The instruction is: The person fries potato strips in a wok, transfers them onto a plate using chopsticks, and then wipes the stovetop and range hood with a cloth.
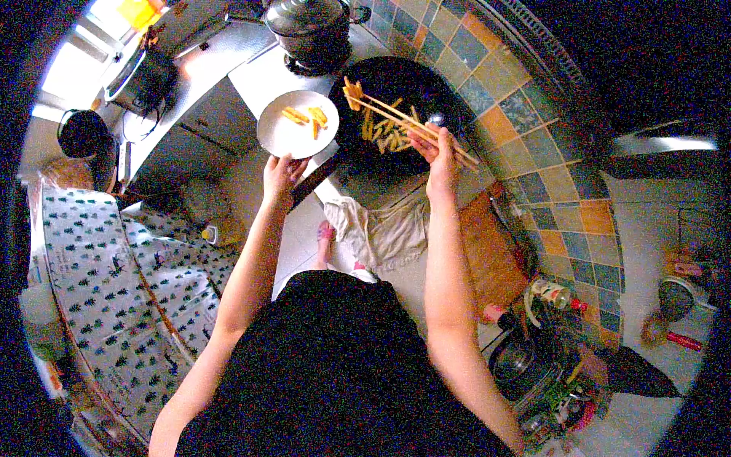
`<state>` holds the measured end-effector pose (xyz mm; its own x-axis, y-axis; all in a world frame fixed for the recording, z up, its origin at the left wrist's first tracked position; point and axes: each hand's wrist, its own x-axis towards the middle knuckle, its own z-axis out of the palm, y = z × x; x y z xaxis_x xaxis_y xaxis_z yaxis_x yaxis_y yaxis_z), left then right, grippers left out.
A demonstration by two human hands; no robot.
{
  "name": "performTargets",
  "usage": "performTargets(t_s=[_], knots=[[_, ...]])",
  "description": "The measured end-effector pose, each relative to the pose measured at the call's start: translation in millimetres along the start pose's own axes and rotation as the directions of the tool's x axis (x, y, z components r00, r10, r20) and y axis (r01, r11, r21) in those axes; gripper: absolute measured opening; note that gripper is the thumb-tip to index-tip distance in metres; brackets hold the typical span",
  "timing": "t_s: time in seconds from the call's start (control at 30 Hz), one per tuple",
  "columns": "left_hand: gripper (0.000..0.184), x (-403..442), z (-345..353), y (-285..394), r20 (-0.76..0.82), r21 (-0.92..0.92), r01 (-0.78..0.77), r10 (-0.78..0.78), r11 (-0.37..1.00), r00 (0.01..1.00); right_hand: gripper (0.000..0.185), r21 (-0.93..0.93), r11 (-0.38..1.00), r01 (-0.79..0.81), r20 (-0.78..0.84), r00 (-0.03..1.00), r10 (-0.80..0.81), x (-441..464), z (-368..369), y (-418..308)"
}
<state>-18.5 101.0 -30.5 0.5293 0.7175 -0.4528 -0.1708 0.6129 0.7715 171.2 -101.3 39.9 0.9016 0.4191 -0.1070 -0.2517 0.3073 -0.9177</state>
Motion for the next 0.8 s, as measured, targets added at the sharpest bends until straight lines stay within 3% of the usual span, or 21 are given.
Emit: performTargets(t_s=[0.47,0.8], knots=[[0.025,-17,20,-12,0.054,-0.008,0.0,0.001,1.0,0.999,0.035,-0.171,0.983,0.074,0.263,0.964,-0.027,-56,41,-17],[0.022,-24,21,-10,0.064,-0.021,0.002,-0.001,1.0,0.998,0.031,-0.221,0.969,0.107,0.337,0.941,-0.026,-66,48,-5]])
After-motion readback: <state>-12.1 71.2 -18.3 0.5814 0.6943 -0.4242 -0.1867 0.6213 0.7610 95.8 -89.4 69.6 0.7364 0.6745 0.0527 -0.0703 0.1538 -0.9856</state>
